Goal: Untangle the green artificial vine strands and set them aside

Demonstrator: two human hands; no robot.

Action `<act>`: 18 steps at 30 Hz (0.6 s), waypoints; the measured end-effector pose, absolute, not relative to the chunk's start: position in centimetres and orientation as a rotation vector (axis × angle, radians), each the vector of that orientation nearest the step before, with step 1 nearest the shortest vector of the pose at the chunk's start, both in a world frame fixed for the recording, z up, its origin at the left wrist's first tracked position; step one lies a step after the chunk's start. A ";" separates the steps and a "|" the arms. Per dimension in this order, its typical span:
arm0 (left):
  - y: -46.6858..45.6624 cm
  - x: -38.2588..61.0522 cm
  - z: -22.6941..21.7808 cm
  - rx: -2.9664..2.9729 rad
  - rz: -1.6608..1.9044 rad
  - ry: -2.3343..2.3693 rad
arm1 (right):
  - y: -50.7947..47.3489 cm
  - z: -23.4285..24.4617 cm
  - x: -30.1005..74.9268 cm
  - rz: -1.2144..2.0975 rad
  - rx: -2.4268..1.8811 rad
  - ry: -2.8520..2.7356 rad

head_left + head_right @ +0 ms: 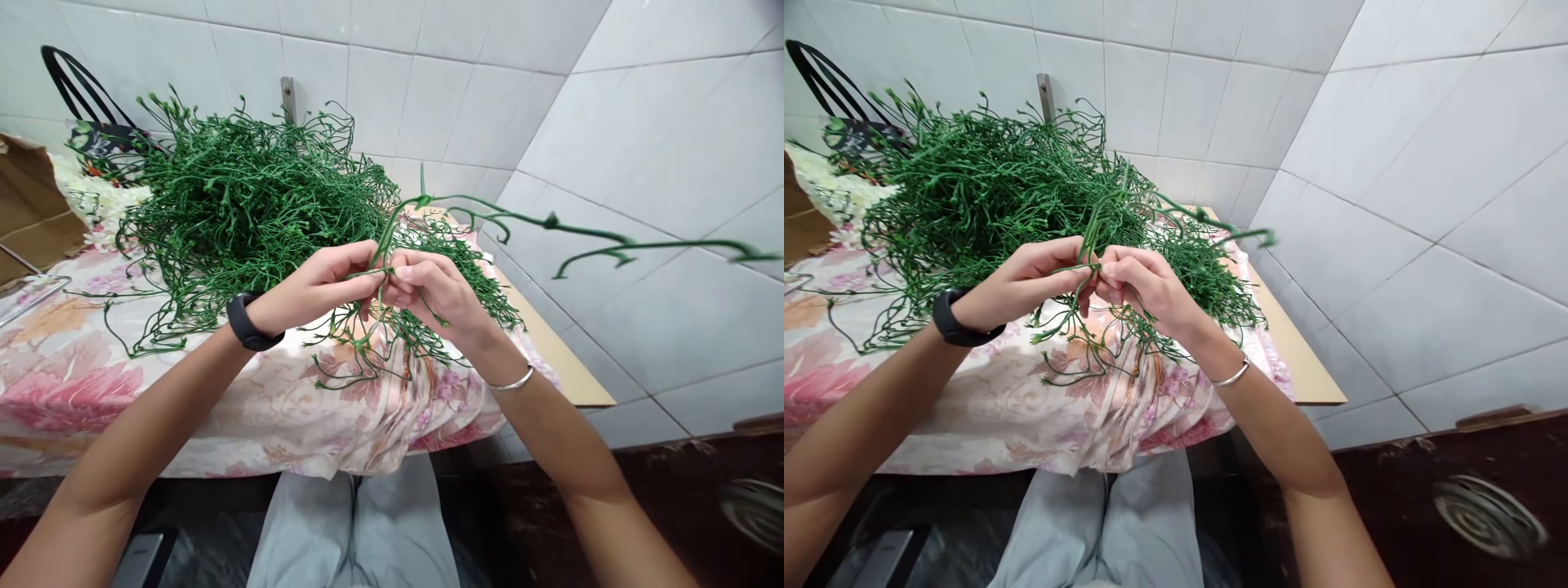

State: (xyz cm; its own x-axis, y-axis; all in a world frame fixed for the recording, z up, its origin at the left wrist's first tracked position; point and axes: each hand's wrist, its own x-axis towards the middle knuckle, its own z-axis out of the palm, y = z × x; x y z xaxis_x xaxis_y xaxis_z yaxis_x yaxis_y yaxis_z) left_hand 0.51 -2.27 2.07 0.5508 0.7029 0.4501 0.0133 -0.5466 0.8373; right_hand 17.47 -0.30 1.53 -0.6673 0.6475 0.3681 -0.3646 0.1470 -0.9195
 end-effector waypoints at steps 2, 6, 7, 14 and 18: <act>-2.4 0.6 2.2 1.981 1.044 0.591 | -0.2 1.6 17.5 1.568 -0.287 -1.666; -2.5 0.6 2.1 1.974 1.063 0.597 | -0.1 1.5 17.6 1.493 -0.314 -1.699; -2.5 0.6 2.1 1.972 1.075 0.606 | -0.1 1.5 17.5 1.487 -0.321 -1.710; -2.1 0.4 1.7 1.884 1.071 0.609 | -0.6 1.3 17.2 1.575 -0.294 -1.750; -1.8 0.2 1.4 1.805 1.040 0.595 | -0.3 0.9 17.1 1.634 -0.308 -1.715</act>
State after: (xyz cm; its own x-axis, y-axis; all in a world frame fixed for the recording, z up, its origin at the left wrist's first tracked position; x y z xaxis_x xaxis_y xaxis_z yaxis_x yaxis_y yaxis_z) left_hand 0.20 -1.82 1.41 0.5225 0.7545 0.3971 -0.0404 -0.4433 0.8954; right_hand 17.08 -0.33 0.86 -0.7008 0.6279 0.3386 -0.3077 0.1621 -0.9376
